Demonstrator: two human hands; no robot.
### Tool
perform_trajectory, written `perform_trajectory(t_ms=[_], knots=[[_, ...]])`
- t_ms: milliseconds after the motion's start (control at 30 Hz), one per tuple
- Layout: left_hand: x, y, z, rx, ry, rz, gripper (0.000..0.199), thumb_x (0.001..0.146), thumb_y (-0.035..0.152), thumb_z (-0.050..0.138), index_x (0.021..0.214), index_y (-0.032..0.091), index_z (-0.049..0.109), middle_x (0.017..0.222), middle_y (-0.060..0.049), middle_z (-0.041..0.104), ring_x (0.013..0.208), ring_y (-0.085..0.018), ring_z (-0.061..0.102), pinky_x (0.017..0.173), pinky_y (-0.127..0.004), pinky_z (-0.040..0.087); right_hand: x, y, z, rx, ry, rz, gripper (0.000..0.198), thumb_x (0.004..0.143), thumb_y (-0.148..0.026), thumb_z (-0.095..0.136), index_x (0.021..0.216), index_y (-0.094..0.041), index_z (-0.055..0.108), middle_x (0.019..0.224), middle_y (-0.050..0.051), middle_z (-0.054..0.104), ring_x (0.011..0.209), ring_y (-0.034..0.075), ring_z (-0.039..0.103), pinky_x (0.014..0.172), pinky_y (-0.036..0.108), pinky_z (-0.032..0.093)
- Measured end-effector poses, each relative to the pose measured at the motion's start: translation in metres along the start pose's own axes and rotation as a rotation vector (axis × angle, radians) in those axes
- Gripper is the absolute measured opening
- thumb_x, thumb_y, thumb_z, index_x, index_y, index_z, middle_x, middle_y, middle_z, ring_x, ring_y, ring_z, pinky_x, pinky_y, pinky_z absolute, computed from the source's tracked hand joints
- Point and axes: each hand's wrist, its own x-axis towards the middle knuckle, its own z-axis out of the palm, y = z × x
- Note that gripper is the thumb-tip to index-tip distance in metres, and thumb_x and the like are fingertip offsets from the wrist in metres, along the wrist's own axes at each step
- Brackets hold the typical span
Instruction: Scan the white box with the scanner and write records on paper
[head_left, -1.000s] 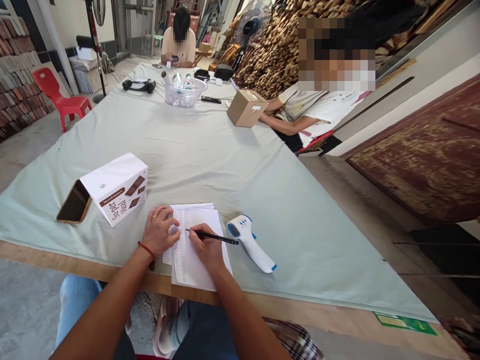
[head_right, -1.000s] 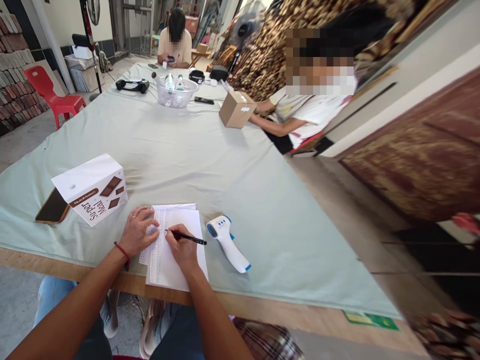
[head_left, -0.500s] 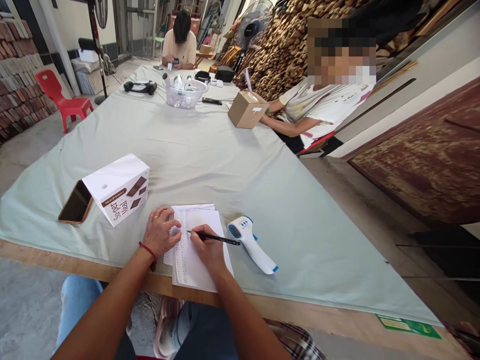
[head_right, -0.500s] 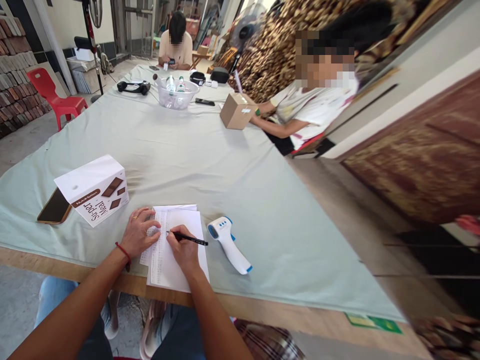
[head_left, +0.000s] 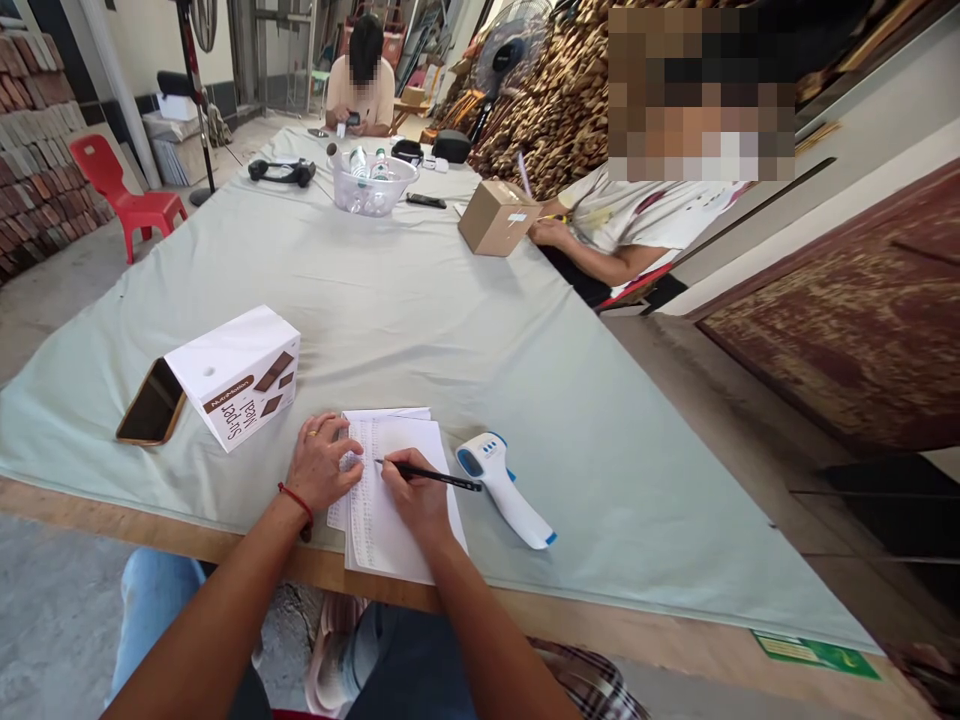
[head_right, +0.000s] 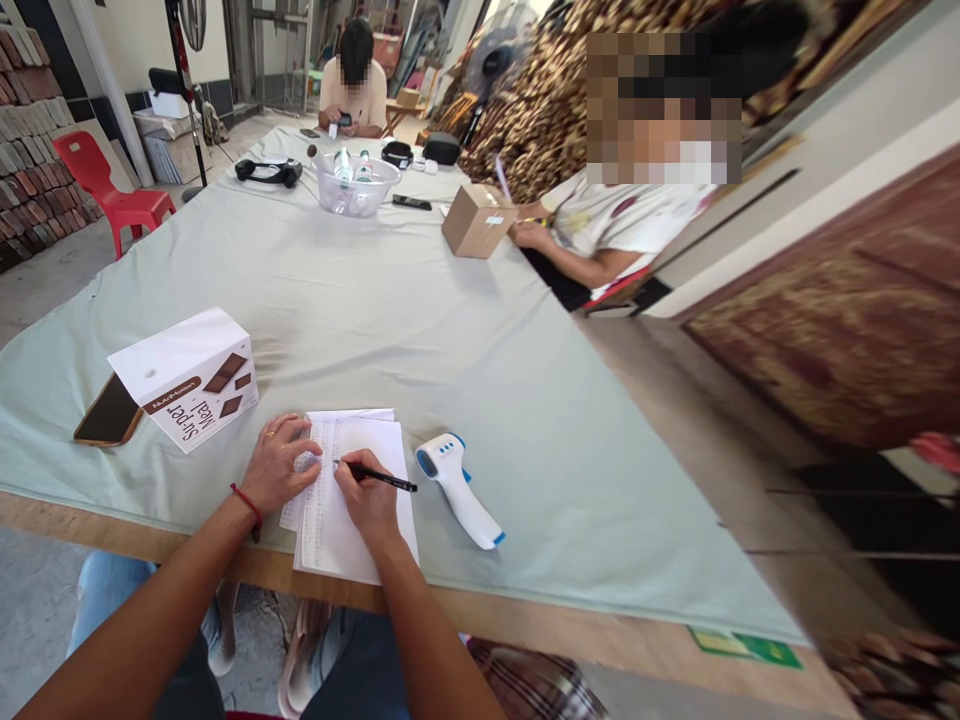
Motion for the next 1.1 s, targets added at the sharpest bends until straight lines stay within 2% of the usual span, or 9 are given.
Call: perform_trajectory(t_ms=[1100], knots=[[0.0012,-0.0003,-0.0003,-0.015,0.007,-0.004,0.012,0.072,0.017,0.068,0.081,0.025,0.069,0.115,-0.005,0.06,0.122,-0.027,0.047,0.109,-0.049,0.034,0.0002,-0.0078,-0.0031,0.031,0.012,0.019,0.01,0.067,-0.031,0.055,0.064,-0.021,0.057,0.06,-0.001,0.06,0.057,0.016,0.052,0.057,0.028,0.045]])
